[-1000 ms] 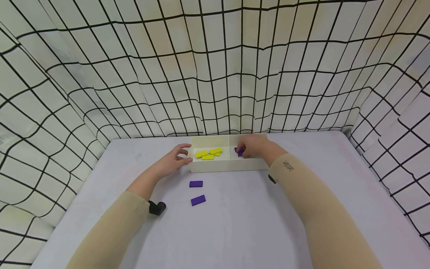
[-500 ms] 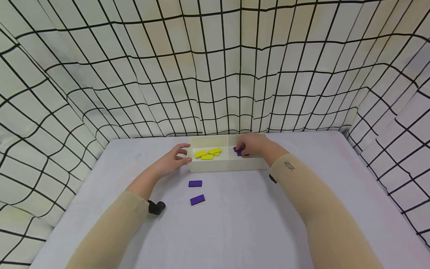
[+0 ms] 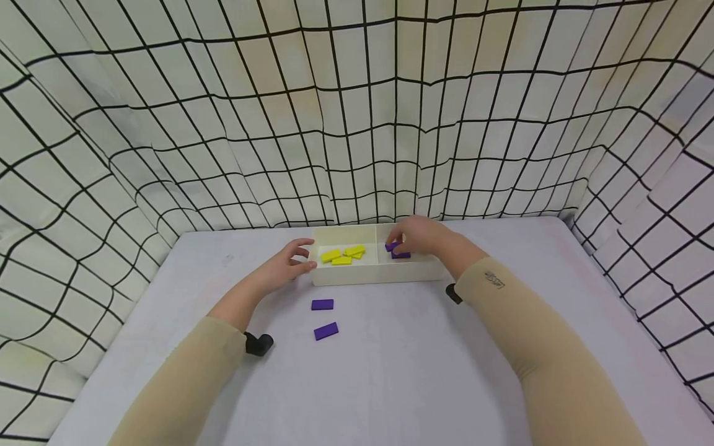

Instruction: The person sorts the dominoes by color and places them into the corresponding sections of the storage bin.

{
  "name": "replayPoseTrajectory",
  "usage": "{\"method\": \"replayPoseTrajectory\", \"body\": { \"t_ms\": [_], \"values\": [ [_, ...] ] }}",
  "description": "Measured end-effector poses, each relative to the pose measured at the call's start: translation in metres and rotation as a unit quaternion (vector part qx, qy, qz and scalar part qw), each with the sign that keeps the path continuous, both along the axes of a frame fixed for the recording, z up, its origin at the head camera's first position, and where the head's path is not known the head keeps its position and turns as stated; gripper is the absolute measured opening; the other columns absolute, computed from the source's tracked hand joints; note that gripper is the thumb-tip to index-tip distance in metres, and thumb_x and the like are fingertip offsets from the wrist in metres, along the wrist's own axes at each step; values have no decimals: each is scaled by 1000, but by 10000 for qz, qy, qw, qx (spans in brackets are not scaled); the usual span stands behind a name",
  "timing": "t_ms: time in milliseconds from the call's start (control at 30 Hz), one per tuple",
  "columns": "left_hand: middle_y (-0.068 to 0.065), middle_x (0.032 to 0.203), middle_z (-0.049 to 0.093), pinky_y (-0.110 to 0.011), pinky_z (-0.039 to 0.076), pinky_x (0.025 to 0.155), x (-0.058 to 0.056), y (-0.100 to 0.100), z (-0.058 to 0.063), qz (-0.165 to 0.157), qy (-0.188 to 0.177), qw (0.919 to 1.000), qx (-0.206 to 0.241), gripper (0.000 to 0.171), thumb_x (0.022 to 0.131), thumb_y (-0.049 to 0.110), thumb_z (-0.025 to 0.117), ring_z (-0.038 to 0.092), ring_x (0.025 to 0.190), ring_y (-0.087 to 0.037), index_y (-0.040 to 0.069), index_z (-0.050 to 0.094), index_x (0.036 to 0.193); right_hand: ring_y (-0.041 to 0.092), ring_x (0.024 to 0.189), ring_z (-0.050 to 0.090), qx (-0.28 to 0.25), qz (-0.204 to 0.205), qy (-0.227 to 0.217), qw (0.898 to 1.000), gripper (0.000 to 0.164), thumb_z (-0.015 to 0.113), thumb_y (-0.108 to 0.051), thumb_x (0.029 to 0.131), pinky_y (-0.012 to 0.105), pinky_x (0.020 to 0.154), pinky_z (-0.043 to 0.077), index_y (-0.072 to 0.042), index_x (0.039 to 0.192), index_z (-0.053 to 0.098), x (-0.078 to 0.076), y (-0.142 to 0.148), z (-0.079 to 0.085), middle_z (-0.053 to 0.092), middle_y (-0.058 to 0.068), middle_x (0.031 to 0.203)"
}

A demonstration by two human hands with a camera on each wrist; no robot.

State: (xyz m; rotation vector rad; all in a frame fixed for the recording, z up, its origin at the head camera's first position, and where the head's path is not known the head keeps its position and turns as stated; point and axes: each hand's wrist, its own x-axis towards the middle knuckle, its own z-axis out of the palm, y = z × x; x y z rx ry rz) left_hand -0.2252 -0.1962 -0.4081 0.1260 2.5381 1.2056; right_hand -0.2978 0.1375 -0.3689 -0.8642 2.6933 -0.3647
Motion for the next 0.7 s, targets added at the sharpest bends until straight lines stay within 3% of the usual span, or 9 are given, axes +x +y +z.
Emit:
{"method": "replayPoseTrajectory", "body": {
  "t_ms": [433,700],
  "values": [
    [-10,144,44,-52,39,107,2,1,2,-62,97,9999,-1,72,95,42,65,47,132,-33,27,26,154,19,93,57,-333,25,-98,9994,27,74,-29,91,33,78,51,-25,118,74,22,-10,25,66,-6,104],
    [-10,143,45,-51,40,107,1,0,2,-36,114,9999,-63,72,95,44,65,47,131,-33,28,27,153,13,89,58,-104,550,95,9984,26,78,-30,88,28,78,50,-27,113,76,44,-32,29,65,-11,98]
  ]
}}
